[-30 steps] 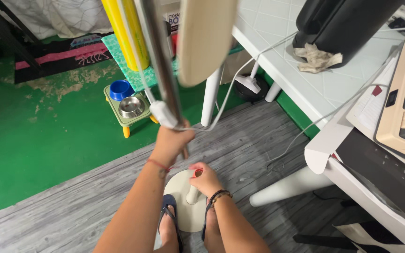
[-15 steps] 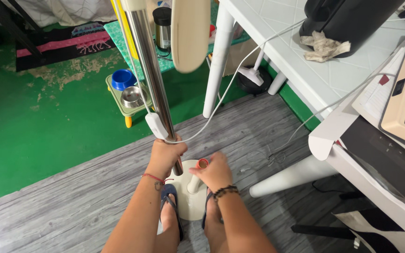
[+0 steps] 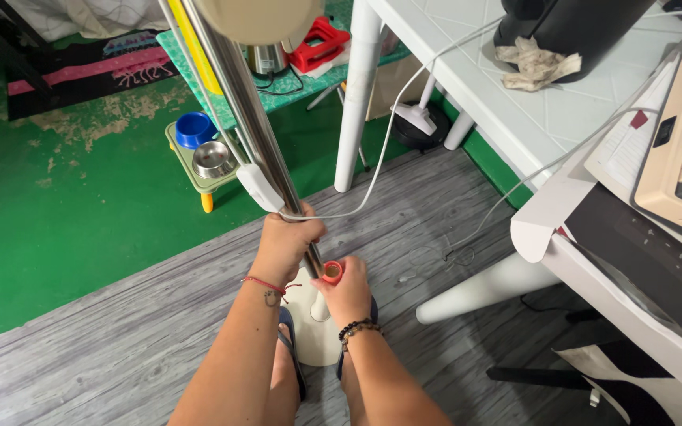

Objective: The person assembles a standing electric fan by inserting the metal pole into the base, securing it with a red knob, attaching the fan head, and tightening the assembly. They then plug the fan into a power strip and turn it on.

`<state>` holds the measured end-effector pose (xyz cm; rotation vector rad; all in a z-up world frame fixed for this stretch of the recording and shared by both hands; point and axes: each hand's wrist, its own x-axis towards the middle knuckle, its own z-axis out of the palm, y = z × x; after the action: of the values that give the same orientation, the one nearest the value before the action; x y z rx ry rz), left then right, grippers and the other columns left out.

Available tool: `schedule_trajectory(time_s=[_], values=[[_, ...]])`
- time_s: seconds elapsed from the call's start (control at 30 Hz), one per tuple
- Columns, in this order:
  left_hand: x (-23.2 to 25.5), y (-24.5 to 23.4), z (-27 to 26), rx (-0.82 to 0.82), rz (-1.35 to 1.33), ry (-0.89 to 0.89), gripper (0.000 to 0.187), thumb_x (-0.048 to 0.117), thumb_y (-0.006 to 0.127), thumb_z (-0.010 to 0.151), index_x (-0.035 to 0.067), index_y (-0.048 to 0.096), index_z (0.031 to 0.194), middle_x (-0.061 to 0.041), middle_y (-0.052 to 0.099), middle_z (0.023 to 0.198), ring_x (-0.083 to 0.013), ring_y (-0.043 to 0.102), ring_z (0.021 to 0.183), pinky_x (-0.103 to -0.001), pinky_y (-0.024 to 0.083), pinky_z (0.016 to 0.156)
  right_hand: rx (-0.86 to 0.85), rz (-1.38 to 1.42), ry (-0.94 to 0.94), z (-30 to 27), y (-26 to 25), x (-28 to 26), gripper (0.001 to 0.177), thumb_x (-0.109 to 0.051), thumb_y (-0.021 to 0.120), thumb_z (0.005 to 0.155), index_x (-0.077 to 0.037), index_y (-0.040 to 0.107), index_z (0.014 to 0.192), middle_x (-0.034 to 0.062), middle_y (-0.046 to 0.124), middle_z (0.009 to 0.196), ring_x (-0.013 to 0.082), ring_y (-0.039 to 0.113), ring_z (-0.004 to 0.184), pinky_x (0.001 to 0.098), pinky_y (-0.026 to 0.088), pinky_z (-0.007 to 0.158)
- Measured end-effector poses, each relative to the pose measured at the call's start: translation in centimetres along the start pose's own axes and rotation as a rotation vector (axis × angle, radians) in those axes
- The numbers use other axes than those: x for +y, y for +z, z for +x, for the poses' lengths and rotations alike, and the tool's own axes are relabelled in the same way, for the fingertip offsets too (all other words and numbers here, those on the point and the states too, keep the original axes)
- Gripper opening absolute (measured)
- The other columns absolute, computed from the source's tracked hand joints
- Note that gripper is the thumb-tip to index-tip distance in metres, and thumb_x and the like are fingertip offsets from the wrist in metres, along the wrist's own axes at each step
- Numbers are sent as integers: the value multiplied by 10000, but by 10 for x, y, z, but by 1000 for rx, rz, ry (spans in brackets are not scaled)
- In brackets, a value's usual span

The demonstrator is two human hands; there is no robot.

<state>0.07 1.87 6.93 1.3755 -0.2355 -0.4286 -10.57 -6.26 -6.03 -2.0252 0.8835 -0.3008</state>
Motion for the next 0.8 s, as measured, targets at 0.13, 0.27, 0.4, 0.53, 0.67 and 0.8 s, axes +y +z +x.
schedule_trajectory(time_s=[0.13,0.27,0.4,0.53,0.67,0.8], values=[[1,7,4,-33,-35,15,180,-52,732,691,49,584,679,8,570,644,-105,532,594,-279,435,545,-119,268,-327,7,-18,12,436,-78,821,734,-84,698,1152,44,684,1106,191,696,1011,331,577,876],[2,11,8,-46,-16,38,164,-58,730,676,48,606,692,-1,585,646,-111,556,594,-276,454,544,-326,319,-240,21,-29,20,444,-82,804,784,-101,668,1206,37,702,1151,152,694,1071,301,565,924],[0,9,12,-47,-39,34,162,-58,726,681,43,602,703,-13,588,642,-122,571,580,-285,465,521,-407,637,-293,45,-37,22,441,-65,769,828,-75,626,1245,46,686,1250,142,661,1131,300,555,971],[-2,1,15,-50,-31,40,161,-60,719,688,36,591,706,-24,584,638,-135,569,565,-297,455,498,-223,480,-179,52,-45,43,417,-48,749,814,-72,606,1205,44,712,1090,139,700,983,279,569,873],[-13,3,15,-63,-39,17,155,-58,719,684,38,600,712,-17,593,648,-126,578,583,-292,469,519,-59,634,97,37,-46,71,306,-11,736,740,-30,615,1020,46,681,861,127,629,715,279,521,628],[-23,17,12,-65,-4,-9,161,-39,731,679,59,614,731,1,602,655,-115,583,597,-289,481,542,-5,595,148,31,-56,72,265,13,682,680,-58,664,934,28,610,740,100,543,569,271,449,496]])
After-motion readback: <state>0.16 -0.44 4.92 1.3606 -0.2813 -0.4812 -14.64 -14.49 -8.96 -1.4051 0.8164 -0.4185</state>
